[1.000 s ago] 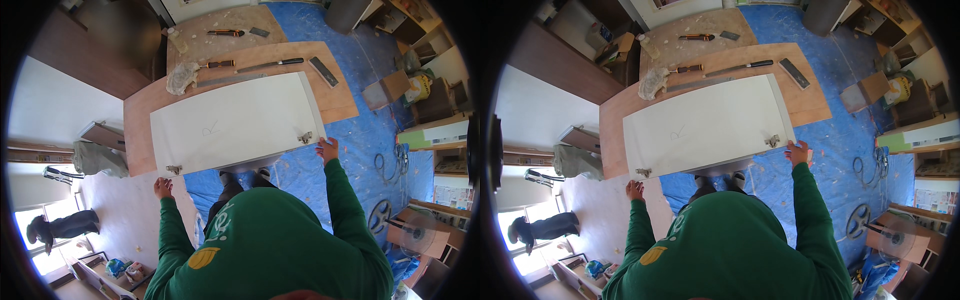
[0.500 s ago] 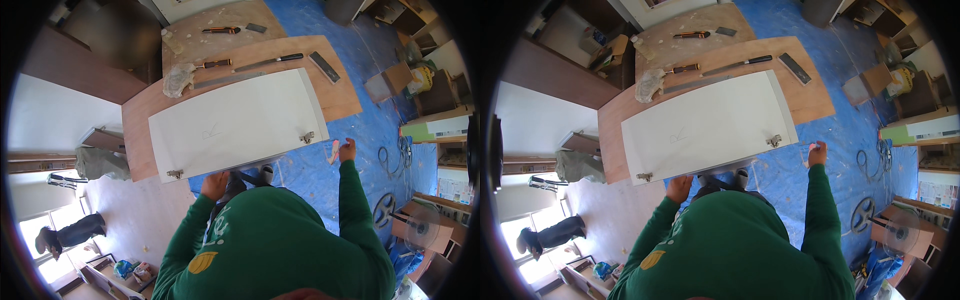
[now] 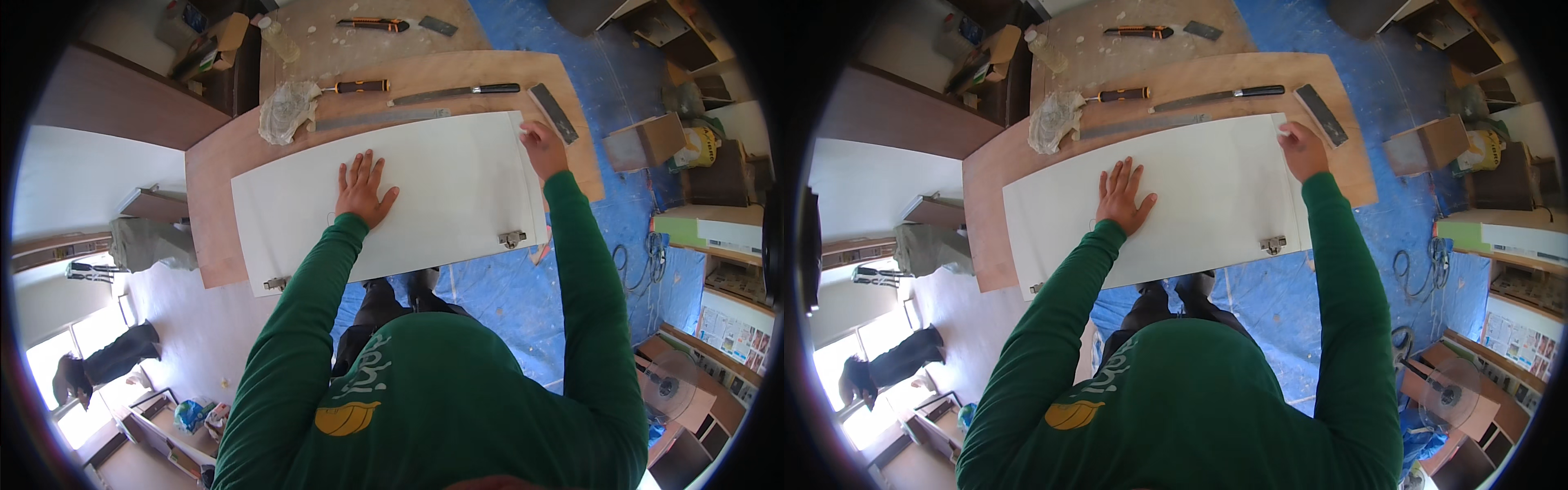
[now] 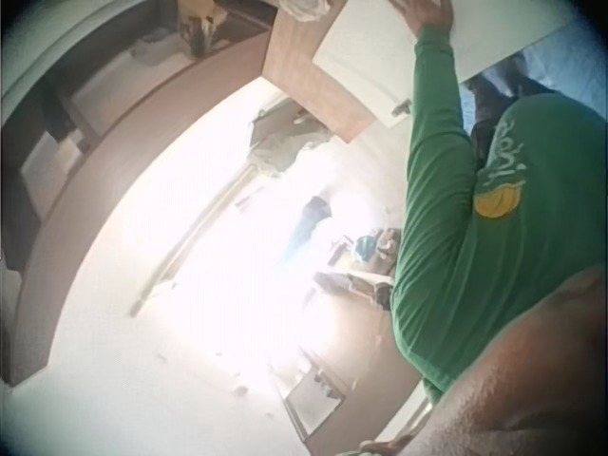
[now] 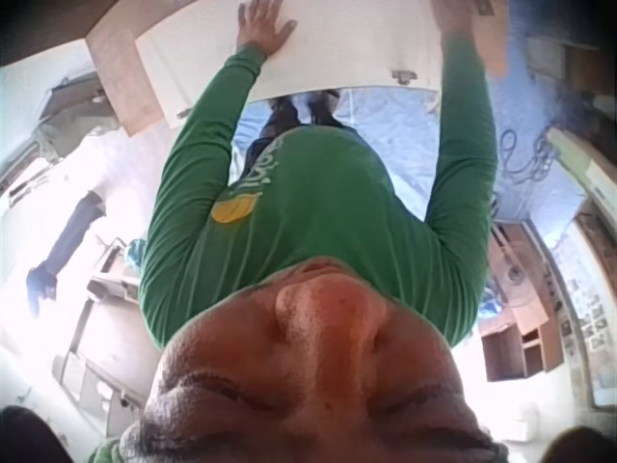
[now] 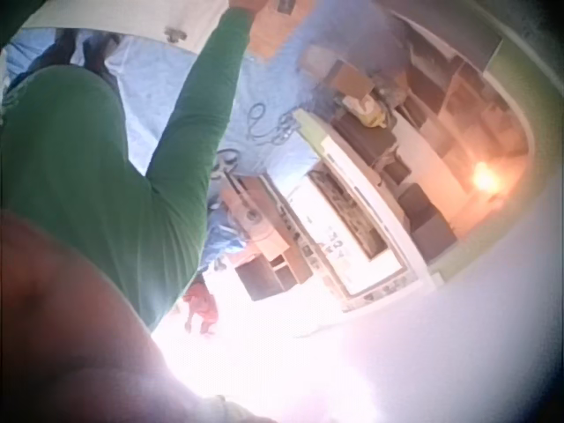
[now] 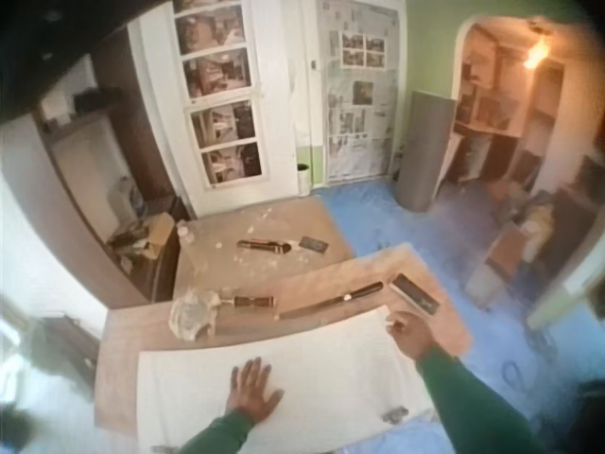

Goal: The person positions a white cabinet door on a workbench and uses a screwdriver to fasten two metal hinges to the door. The person repeatedly adjusts the door and tightens the screws on each hinge.

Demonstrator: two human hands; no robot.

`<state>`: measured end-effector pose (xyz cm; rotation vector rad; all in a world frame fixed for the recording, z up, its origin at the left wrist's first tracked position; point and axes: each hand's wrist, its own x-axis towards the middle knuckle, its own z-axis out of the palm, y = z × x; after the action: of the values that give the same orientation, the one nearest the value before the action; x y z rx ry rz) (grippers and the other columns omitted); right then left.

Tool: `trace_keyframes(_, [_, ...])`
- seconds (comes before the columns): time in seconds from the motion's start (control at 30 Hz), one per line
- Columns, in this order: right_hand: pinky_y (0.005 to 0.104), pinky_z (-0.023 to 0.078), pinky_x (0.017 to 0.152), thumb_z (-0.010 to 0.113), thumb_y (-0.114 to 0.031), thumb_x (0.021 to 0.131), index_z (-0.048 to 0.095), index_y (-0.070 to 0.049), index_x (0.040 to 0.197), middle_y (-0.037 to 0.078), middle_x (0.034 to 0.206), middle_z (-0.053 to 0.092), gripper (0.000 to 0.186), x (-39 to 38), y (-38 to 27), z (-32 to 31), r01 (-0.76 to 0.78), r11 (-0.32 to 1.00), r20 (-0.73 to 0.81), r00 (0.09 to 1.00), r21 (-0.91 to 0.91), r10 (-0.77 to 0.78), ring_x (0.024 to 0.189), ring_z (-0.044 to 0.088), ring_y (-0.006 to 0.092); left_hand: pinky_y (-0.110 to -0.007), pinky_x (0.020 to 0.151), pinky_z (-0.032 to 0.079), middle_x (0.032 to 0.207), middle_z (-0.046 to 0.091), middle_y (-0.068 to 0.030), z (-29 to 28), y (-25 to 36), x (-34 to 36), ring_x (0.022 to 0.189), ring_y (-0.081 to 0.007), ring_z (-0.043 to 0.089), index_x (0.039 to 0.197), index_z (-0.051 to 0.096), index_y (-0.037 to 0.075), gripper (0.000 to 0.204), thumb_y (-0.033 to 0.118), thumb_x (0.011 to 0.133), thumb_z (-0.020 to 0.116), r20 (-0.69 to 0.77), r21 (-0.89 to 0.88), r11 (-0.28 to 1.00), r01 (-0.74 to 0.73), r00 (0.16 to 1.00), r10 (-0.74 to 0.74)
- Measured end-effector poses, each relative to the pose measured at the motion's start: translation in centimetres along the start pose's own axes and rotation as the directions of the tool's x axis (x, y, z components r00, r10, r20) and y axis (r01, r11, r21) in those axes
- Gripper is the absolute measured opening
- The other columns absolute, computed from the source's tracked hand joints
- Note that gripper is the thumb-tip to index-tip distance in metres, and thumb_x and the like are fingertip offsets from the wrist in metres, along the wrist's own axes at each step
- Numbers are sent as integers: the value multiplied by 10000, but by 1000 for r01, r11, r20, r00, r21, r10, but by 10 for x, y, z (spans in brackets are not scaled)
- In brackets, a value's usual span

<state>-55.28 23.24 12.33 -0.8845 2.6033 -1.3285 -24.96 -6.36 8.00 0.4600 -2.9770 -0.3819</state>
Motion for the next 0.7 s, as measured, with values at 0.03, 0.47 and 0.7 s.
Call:
trace_keyframes(0.03, [331,513,692,637,-38,940,697,-51,1093,58,841,640,165,20,-3,17,112,992,39,993,-64,-110,752,629,196,-542,1277,78,1680,278,-146,-2,-1,0,1566,-331,207,1551,429,112,704,508,983,556,14,3,1000,7,1000,-7])
trace_keyframes(0.47, [484,461,1021,651,-84,877,668,-152,1231,76,1242,634,361,153,-12,110,418,557,471,881,-718,-54,1264,521,303,-543,1277,75,1683,281,-129,-4,-7,5,1565,-311,221,1561,417,139,687,518,997,516,87,-50,997,55,995,-51])
trace_keyframes(0.7, [490,444,987,647,-83,894,593,-109,1213,94,1146,685,325,142,-24,69,526,581,442,847,-621,-294,1176,578,318,-537,1278,66,1690,267,-128,-6,-9,5,1572,-304,205,1567,410,137,682,513,1006,505,85,-88,995,55,995,-47])
